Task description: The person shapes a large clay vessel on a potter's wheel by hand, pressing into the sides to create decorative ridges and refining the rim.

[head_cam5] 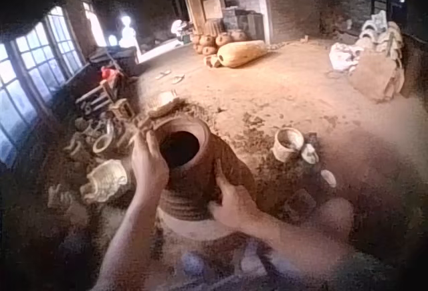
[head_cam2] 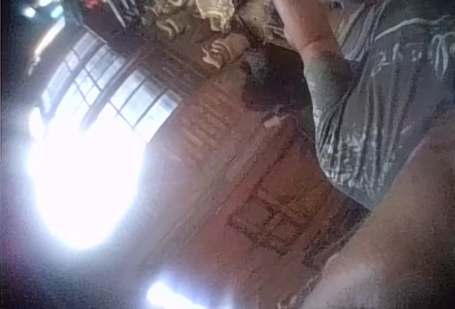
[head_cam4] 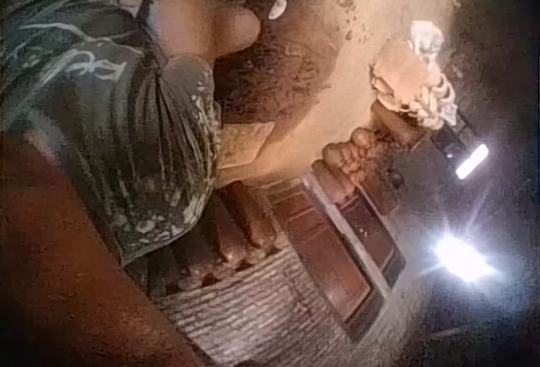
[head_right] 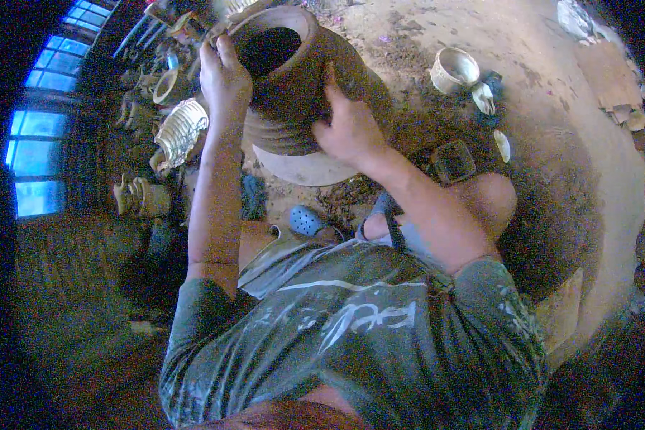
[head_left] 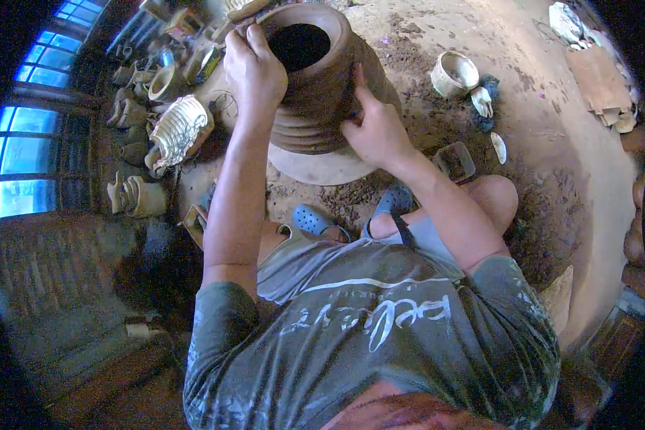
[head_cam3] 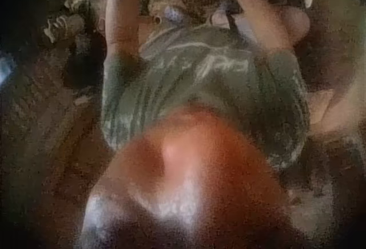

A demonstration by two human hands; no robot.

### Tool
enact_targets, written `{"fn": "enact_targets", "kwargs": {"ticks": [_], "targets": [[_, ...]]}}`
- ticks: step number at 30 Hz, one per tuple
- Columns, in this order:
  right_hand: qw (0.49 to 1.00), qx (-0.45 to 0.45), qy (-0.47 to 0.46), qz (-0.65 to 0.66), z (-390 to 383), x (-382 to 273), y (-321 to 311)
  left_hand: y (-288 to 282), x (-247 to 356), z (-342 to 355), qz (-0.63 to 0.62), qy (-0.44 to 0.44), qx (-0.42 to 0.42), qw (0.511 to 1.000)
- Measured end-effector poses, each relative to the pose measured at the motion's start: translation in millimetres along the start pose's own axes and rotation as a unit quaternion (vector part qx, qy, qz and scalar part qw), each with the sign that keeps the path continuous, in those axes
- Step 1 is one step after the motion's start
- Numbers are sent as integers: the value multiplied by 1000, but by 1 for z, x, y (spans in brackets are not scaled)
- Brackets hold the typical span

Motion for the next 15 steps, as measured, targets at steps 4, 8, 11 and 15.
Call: {"fn": "enact_targets", "kwargs": {"ticks": [4, 8, 11, 15], "targets": [[999, -25, 18, -40, -8, -14, 12, -2, 10, -8, 17, -5, 8, 1000], [993, -75, 39, -82, -19, -27, 24, 5, 2, -10, 7, 26, 36, 999], [992, -90, 37, -76, -27, -34, 31, 5, 1, -8, -11, 38, 54, 998], [987, -120, -85, -66, -49, -42, 33, 0, -5, -3, -6, 52, 40, 998]]}}
Point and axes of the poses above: each hand's wrist, its own z-axis towards the middle knuckle, its own y-axis out of the palm, x = y × z, the point moved 1 cm from there along z, towards the middle knuckle, and after that the axes turned 6 degrees about z, right-handed, at the moved point
